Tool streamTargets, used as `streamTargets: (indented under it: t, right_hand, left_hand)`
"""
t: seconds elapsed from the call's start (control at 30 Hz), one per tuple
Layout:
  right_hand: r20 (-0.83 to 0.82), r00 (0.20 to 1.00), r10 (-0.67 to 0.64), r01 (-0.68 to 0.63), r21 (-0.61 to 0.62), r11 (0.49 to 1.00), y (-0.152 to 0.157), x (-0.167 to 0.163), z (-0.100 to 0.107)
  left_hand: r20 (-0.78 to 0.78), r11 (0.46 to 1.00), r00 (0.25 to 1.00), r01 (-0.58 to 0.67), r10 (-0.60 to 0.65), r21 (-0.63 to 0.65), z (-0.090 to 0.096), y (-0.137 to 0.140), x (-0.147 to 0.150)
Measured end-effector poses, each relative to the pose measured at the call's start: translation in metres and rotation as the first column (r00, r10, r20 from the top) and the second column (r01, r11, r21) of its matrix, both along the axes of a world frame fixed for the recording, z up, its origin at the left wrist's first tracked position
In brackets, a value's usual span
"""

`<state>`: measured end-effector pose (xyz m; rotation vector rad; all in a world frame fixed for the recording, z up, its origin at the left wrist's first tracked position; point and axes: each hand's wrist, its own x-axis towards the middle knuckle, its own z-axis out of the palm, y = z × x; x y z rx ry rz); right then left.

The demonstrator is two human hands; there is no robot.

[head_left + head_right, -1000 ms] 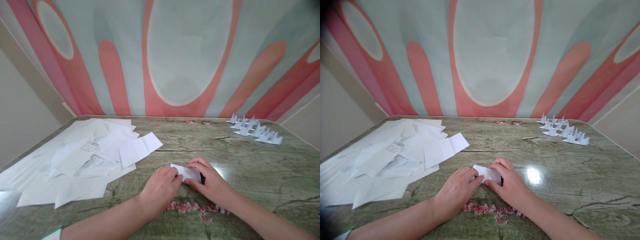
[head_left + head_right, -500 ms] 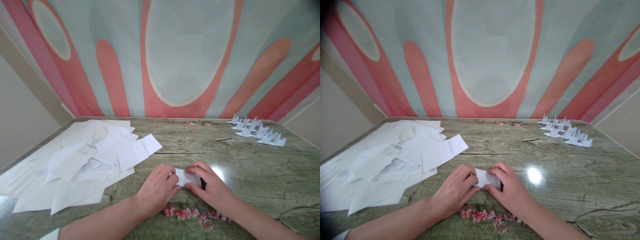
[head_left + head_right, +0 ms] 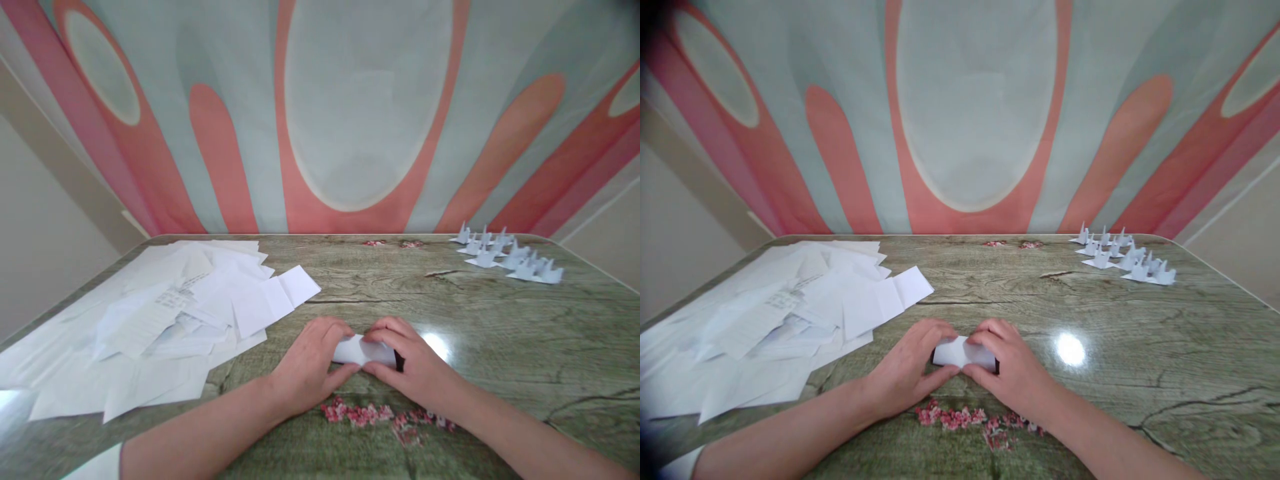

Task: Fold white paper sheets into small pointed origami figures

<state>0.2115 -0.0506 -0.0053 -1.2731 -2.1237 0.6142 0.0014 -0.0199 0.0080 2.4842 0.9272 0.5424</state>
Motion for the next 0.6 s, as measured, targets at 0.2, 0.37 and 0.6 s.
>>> streamTargets:
  t: [0.2, 0.37, 0.6]
  right_hand:
    - [-0.006, 1.0, 0.002, -0.002, 0.013, 1.0, -0.0007, 0.0, -0.0018]
    - [-0.005, 1.0, -0.007, 0.007, 0.016, 1.0, -0.0007, 0.0009, -0.0039]
    - [0.004, 1.0, -0.022, 0.022, 0.022, 1.0, -0.0016, -0.0014, -0.0037]
  left_hand:
    - [-0.037, 1.0, 0.999, 0.016, -0.017, -0.017, 0.0029, 0.0012, 0.0018]
    - [-0.075, 0.999, 0.997, 0.014, -0.011, 0.03, 0.0009, 0.0005, 0.0016]
    - [-0.206, 0.979, 0.978, 0.07, -0.03, 0.191, 0.0053, -0.0014, 0.0017]
